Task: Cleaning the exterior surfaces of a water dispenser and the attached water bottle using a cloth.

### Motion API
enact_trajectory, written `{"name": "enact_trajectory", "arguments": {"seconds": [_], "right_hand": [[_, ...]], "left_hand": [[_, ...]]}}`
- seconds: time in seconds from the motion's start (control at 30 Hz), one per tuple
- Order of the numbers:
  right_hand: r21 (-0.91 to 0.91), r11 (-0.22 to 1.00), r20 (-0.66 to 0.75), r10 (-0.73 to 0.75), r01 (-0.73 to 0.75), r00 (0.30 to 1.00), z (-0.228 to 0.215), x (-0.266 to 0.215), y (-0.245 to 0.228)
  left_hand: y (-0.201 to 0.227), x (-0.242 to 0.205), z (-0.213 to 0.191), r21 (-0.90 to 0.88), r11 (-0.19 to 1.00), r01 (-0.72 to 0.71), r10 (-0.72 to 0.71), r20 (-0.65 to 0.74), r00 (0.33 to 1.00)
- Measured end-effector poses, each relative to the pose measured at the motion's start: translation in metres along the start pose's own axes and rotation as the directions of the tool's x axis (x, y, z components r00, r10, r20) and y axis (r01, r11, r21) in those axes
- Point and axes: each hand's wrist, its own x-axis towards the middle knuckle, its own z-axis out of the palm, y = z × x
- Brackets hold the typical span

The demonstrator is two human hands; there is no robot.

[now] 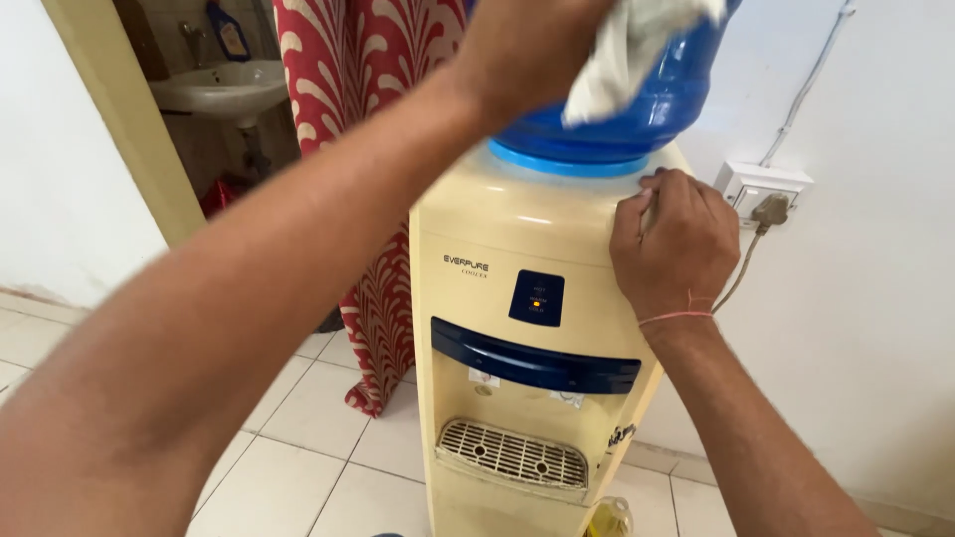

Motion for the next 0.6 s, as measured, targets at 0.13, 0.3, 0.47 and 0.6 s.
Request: {"name": "enact_trajectory", "arguments": {"seconds": [0.13, 0.3, 0.47, 0.6], "right_hand": [[-0.018, 1.0, 0.016, 0.019, -0.019, 1.0, 0.001, -0.001, 0.0], [-0.039, 0.999, 0.003, 0.001, -0.001, 1.0, 0.003, -0.004, 0.004], [-0.038, 0.999, 0.005, 0.0, 0.0, 1.0, 0.005, -0.004, 0.005], [-0.026, 1.0, 0.003, 0.011, -0.011, 1.0, 0.001, -0.004, 0.003]], "left_hand": [[0.057, -0.012, -0.021, 0.096, 0.988, -0.118, 0.133, -0.17, 0.976], [0.05, -0.03, -0.025, -0.075, 0.997, -0.034, 0.024, -0.126, 0.992], [0.036, -0.06, -0.014, -0.054, 0.85, 0.524, -0.52, 0.078, 0.851], [0.069, -0.062, -0.036, -0.122, 0.865, 0.486, -0.501, -0.219, 0.837]]}}
